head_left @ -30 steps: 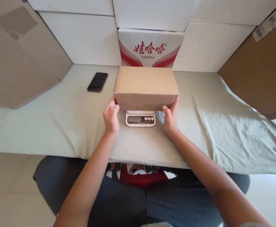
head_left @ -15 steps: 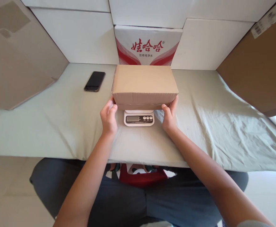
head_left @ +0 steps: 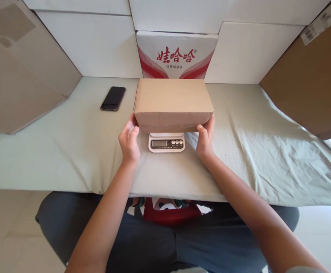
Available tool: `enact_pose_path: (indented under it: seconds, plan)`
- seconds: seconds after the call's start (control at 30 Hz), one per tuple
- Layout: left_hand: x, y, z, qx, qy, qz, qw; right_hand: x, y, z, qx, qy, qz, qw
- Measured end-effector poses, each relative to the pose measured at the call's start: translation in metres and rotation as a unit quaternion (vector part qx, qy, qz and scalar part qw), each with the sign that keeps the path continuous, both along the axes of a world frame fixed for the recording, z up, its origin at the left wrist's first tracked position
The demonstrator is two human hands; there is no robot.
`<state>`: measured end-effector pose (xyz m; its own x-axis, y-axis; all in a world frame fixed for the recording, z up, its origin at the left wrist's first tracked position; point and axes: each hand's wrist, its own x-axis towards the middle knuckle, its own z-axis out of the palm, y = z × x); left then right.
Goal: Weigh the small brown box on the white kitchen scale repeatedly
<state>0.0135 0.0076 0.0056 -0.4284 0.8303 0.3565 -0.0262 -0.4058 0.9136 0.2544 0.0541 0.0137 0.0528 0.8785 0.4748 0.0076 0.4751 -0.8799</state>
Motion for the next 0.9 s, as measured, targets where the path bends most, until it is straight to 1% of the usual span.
enact_pose_path:
  seconds: [0.3, 0.43, 0.57, 0.9]
  plan:
    - [0.0, 0.0, 0.0, 0.012, -0.019, -0.003, 1.0, 0.004, 0.003, -0.004, 0.002, 0.015, 0.003, 1.0]
    - [0.001, 0.0, 0.001, 0.004, -0.009, -0.002, 1.0, 0.004, 0.003, -0.003, -0.001, 0.01, -0.003, 1.0]
    - [0.001, -0.001, 0.001, 0.015, -0.017, -0.005, 1.0, 0.005, 0.003, -0.003, -0.006, 0.015, -0.001, 1.0]
    - [0.001, 0.0, 0.0, 0.019, -0.016, -0.013, 1.0, 0.006, 0.01, -0.012, -0.008, 0.041, 0.013, 0.999]
